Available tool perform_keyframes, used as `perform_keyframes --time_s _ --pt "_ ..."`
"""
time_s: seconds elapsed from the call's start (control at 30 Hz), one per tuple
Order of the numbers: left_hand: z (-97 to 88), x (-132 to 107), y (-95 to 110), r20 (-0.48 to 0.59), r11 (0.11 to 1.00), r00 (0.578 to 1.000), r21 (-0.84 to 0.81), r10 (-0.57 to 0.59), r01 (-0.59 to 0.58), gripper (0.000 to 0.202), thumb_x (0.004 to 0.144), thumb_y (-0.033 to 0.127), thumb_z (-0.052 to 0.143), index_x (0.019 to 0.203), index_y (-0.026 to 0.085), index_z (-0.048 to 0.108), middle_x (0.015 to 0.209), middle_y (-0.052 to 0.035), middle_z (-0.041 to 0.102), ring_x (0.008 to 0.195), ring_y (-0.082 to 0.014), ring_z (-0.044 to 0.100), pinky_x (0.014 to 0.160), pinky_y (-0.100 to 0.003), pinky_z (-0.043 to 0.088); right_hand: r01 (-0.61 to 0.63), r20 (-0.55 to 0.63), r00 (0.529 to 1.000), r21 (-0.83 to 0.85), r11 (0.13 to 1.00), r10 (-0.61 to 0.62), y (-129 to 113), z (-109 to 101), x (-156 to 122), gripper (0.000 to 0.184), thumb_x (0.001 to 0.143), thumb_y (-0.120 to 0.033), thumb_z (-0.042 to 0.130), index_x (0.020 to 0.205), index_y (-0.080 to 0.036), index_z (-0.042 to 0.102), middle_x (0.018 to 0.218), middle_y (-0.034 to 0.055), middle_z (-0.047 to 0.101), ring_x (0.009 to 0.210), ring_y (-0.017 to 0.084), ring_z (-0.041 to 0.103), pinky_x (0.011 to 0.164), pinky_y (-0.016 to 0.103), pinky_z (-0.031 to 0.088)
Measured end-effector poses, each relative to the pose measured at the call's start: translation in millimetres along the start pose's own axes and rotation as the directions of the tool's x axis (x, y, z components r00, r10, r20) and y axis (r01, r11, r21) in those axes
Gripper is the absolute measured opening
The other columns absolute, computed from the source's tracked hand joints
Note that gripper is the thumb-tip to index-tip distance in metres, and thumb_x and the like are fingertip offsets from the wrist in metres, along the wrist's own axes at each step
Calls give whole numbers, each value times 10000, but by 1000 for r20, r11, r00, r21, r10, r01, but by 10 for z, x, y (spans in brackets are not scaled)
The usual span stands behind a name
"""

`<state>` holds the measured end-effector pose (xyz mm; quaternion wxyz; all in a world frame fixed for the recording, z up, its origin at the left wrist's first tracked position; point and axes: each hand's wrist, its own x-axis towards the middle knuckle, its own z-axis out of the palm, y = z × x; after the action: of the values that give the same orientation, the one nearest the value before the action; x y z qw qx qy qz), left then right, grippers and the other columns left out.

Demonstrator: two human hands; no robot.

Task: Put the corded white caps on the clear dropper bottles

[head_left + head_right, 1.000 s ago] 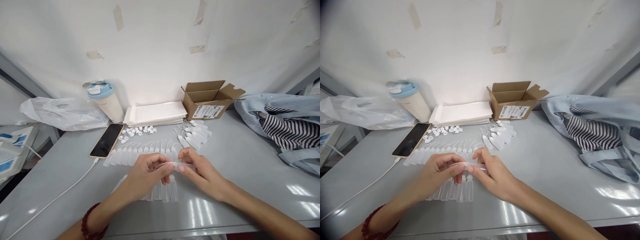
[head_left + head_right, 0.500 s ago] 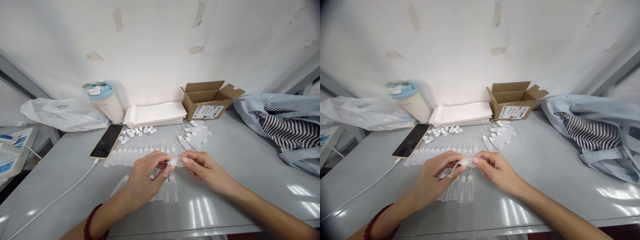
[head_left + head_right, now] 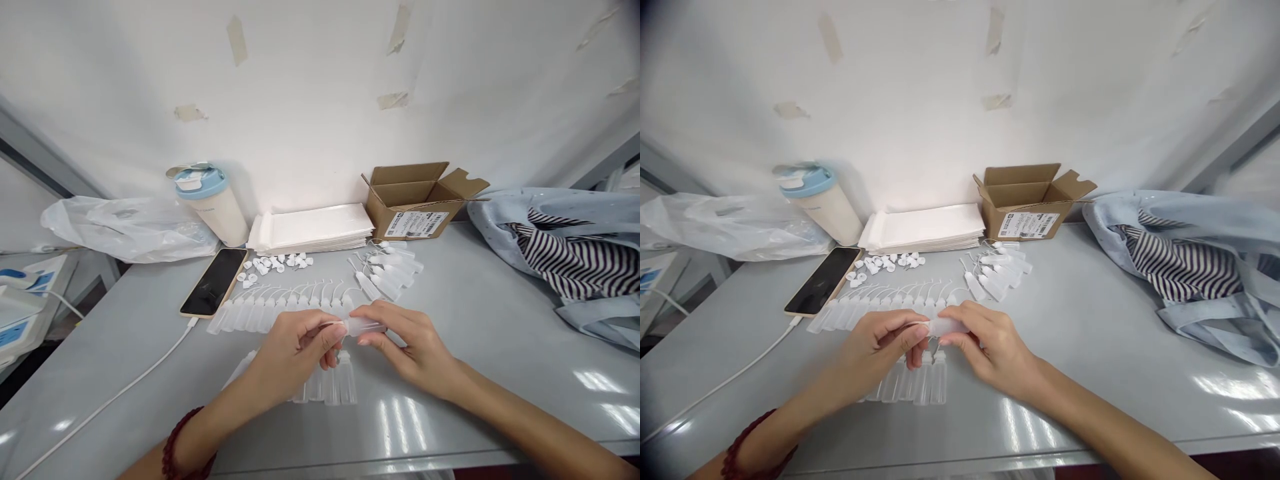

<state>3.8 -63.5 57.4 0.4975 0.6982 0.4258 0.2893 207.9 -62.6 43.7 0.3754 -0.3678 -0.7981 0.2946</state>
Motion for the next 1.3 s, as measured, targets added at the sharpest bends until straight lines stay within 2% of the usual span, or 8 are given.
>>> perform_keyframes --time_s 0.07,0.23,0.33,0.47,0.63,0.87,1.17,1.3 --pt "26 -18 -52 -42 958 983 234 181 -166 251 961 289 442 831 161 615 628 7 586 571 -104 551 547 -208 443 -136 59 990 95 986 131 -20 -11 9 242 926 -362 495 966 -177 647 710 21 599 587 136 498 543 261 393" --pt "97 -44 -203 17 592 801 664 599 -457 146 972 201 419 964 136 550 761 -53 602 641 -139 535 536 -238 396 -499 297 864 389 775 407 -23 -28 35 369 912 -497 460 864 -162 608 498 -79 323 439 82 275 422 219 244" --pt "96 -39 -201 -2 671 845 608 535 -424 113 960 187 439 969 141 543 761 -38 582 640 -132 524 554 -235 401 -546 329 836 412 729 440 -15 -24 41 375 907 -509 460 829 -165 586 493 -85 307 434 82 275 416 217 246" --pt "49 -30 -95 -37 914 969 344 244 -217 160 961 236 425 914 168 562 752 -6 579 658 -116 545 599 -218 429 -304 156 949 218 927 275 -22 -15 31 251 927 -372 476 934 -172 629 709 -1 568 606 116 477 544 233 356" --pt "12 -26 -4 62 939 990 313 127 -140 308 981 268 364 739 173 529 701 10 551 661 -117 524 620 -226 406 -147 107 985 142 979 133 12 -7 15 213 936 -280 464 1074 -190 600 839 16 628 687 128 543 624 236 418" --pt "101 -19 -87 -15 829 960 507 281 -235 306 989 237 337 721 170 467 647 22 460 558 -109 417 528 -229 346 -282 169 951 130 951 259 -14 13 20 253 965 -342 396 944 -171 583 726 -5 561 625 122 478 583 240 362" --pt "87 -12 -216 201 299 753 830 627 -471 94 956 122 436 889 135 500 710 -20 506 610 -154 439 531 -281 355 -534 333 841 374 759 427 29 -11 54 377 898 -507 477 705 -184 472 569 -75 296 497 85 257 473 239 206" --pt "15 45 -205 179 387 756 772 630 -505 69 959 165 454 952 137 517 784 -45 578 706 -168 524 634 -292 450 -594 364 803 425 683 472 30 -19 66 432 877 -532 493 623 -207 362 541 -78 275 477 83 251 457 239 210"
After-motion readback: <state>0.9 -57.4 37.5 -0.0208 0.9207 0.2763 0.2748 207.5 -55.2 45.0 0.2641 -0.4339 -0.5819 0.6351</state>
